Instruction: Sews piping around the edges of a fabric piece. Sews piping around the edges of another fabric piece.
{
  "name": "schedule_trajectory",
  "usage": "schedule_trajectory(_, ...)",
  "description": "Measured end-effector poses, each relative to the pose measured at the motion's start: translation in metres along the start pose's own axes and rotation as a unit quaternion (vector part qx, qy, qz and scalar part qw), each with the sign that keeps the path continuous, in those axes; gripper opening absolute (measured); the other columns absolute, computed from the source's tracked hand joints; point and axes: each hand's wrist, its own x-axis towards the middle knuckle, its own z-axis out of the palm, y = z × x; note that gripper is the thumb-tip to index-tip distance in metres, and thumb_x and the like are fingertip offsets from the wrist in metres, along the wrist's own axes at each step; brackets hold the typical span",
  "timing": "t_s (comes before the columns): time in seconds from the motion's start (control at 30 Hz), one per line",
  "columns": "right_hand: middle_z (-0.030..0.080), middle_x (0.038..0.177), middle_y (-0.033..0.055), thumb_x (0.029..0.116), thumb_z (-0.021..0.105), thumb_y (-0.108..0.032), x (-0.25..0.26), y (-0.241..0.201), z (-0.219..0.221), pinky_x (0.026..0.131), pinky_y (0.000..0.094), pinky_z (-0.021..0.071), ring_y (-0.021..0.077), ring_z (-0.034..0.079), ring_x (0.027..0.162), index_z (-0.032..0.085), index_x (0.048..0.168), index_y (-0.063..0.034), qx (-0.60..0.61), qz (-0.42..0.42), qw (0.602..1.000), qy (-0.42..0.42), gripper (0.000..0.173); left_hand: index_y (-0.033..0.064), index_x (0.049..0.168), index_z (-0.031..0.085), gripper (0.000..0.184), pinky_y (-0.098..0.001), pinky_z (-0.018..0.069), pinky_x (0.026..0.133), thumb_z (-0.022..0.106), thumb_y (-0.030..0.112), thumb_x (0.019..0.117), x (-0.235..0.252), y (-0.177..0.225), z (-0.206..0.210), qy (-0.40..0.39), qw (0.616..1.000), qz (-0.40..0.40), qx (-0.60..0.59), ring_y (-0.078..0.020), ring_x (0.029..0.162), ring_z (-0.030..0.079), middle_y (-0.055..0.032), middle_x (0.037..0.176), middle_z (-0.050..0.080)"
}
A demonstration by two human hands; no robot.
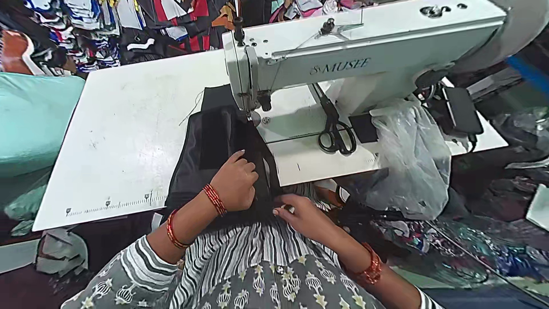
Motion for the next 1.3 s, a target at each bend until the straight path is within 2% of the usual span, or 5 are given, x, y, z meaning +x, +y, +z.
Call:
schedule_trajectory(0.37,0.070,0.097,0.0047,0.1010,0.060,-0.008,0.014,0.005,0.037,0.074,0.0170,0.0516,-0.0002,0.063,0.081,0.066,0.116,0.0038,0.272,-0.014,0.960,0.061,0.020,0.0109,0.123,0.074,0.043,-0.0725,0.0309,0.111,0.057,0.037,0.0935,-0.037,0.015,0.030,0.059,0.997,0.041,0.033,-0.0382,0.119,0.065,-0.0144,0.117,0.072)
schedule_trajectory(0.77,0.058,0.070,-0.0006,0.1067,0.054,-0.017,0.028,-0.004,0.043,0.051,0.0208,0.0467,0.0038,0.055,0.055,0.065,0.096,-0.0018,0.268,0.004,0.959,0.088,0.022,0.0064,0.103,0.077,0.031,-0.0535,0.0439,0.110,0.054,0.025,0.0956,-0.044,0.006,0.055,0.182,0.976,0.109,0.050,-0.0300,0.106,0.070,-0.0094,0.101,0.075)
schedule_trajectory(0.9,0.058,0.075,0.0010,0.1081,0.049,-0.019,0.029,-0.007,0.047,0.059,0.0249,0.0454,0.0061,0.054,0.063,0.067,0.099,-0.0019,0.209,-0.010,0.974,0.085,0.026,0.0001,0.083,0.074,0.027,-0.0457,0.0569,0.073,0.054,0.018,0.0867,-0.025,0.015,0.026,0.165,0.985,0.005,0.047,-0.0286,0.075,0.073,-0.0127,0.078,0.073)
schedule_trajectory(1.03,0.054,0.072,0.0003,0.1078,0.049,-0.020,0.029,-0.014,0.046,0.057,0.0253,0.0440,0.0064,0.050,0.059,0.066,0.098,-0.0025,0.192,-0.019,0.977,0.086,0.027,-0.0025,0.154,0.040,0.048,-0.0482,0.0502,0.103,0.040,0.004,0.1063,0.041,0.042,-0.036,-0.169,0.929,-0.329,-0.022,-0.0381,0.124,0.062,-0.0228,0.150,0.048)
schedule_trajectory(1.3,0.054,0.072,-0.0004,0.1056,0.052,-0.019,0.029,-0.014,0.042,0.060,0.0243,0.0415,0.0051,0.049,0.062,0.067,0.096,-0.0021,0.208,-0.044,0.973,0.091,0.025,-0.0063,0.159,0.024,0.075,-0.0497,0.0398,0.116,0.056,0.031,0.1018,0.074,0.025,-0.017,-0.141,0.888,-0.428,-0.096,-0.0447,0.150,0.030,-0.0264,0.166,0.019)
